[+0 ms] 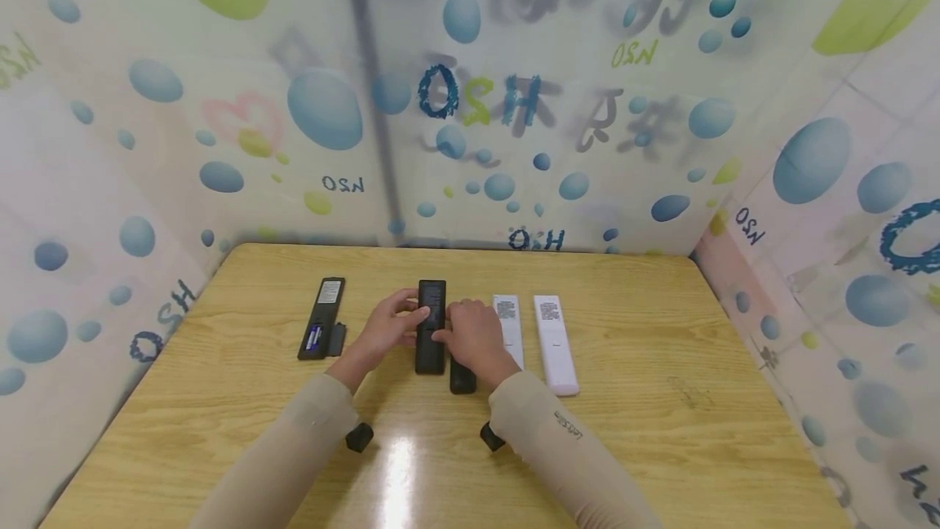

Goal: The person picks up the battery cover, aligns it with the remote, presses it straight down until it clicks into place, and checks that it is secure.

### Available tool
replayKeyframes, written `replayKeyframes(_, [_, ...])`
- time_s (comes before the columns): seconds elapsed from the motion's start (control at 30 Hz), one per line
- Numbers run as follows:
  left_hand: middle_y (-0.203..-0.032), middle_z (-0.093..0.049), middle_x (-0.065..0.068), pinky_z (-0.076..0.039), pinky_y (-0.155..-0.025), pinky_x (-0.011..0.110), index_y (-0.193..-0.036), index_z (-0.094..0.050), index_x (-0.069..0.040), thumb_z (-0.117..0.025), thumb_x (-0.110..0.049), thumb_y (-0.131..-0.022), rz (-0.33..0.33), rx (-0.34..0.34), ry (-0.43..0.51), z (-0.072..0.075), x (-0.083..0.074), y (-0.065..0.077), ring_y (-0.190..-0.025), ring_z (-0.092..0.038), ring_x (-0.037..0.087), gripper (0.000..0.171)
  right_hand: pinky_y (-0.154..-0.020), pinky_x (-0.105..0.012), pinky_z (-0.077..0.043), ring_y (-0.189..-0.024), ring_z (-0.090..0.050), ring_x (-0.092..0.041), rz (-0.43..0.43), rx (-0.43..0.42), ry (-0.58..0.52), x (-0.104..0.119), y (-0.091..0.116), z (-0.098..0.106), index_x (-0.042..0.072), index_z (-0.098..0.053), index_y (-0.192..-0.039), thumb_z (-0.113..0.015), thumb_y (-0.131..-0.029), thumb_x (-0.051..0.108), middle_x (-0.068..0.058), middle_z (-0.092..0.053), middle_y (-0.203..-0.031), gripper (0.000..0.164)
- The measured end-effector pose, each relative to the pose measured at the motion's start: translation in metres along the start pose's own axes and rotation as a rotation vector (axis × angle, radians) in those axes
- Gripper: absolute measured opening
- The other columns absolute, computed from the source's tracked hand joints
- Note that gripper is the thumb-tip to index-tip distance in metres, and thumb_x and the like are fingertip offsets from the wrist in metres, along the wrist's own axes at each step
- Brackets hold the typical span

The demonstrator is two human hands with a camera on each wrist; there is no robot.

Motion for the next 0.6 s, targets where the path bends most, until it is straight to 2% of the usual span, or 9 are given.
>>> replayKeyframes(0.07, [-0.129, -0.053, 0.021, -0.058, -0.085, 0.049, -0.142, -0.047, -0.010, -0.057, -0.019, -0.099, 0.000, 0.000, -0.009, 0.000, -0.009, 0.008, -0.102, -0.067, 0.030, 0.045, -0.067, -0.030, -0.048, -0.073, -0.054, -0.014, 0.003, 0.004, 0.001, 0.000, 0.000, 0.000, 0.011, -0.071, -0.107, -0.073, -0.085, 0.044, 0.000, -0.061, -0.082, 0.040])
replayKeyframes(0.1, [-0.129, -0.053, 0.021, -0.058, -0.084, 0.049, -0.142, -0.048, -0.009, -0.057, -0.018, -0.099, -0.001, 0.000, -0.010, 0.000, -0.009, 0.008, -0.101, -0.067, 0.030, 0.044, -0.067, -0.030, -0.048, -0.073, -0.054, -0.014, 0.000, 0.007, 0.004, 0.000, 0.000, -0.001, 0.011, -0.071, -0.108, -0.073, -0.084, 0.045, 0.001, -0.061, -0.082, 0.041])
replayKeyframes(0.17, [-0.129, -0.054, 0.020, -0.058, -0.083, 0.048, -0.141, -0.049, -0.011, -0.058, -0.021, -0.099, -0.006, -0.011, -0.010, 0.000, -0.005, 0.005, -0.101, -0.067, 0.028, 0.045, -0.067, -0.030, -0.048, -0.073, -0.054, -0.014, -0.004, 0.013, 0.012, 0.000, 0.000, -0.001, 0.012, -0.070, -0.109, -0.073, -0.084, 0.047, 0.001, -0.061, -0.082, 0.044])
replayKeyframes(0.3, [-0.130, -0.055, 0.018, -0.060, -0.078, 0.044, -0.140, -0.050, -0.016, -0.061, -0.026, -0.097, -0.014, -0.030, -0.008, 0.000, 0.014, -0.011, -0.099, -0.068, 0.025, 0.045, -0.066, -0.031, -0.047, -0.073, -0.053, -0.014, -0.015, 0.024, 0.011, 0.000, -0.002, -0.003, 0.012, -0.069, -0.110, -0.074, -0.082, 0.050, 0.001, -0.060, -0.082, 0.047])
replayKeyframes(0.6, [-0.125, -0.058, 0.015, -0.061, -0.071, 0.038, -0.141, -0.051, -0.020, -0.062, -0.025, -0.097, -0.024, -0.047, -0.033, -0.001, 0.013, -0.010, -0.091, -0.069, 0.022, 0.046, -0.058, -0.028, -0.044, -0.064, -0.054, -0.013, -0.060, 0.011, -0.057, -0.004, -0.008, -0.003, 0.013, -0.071, -0.098, -0.077, -0.081, 0.045, 0.003, -0.060, -0.072, 0.037])
Point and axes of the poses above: each hand's wrist, its own y-axis away from the middle knuckle, its own z-axis out of the back of the hand, x = y × z, the point moved 6 cm from there along -y, towards the middle knuckle
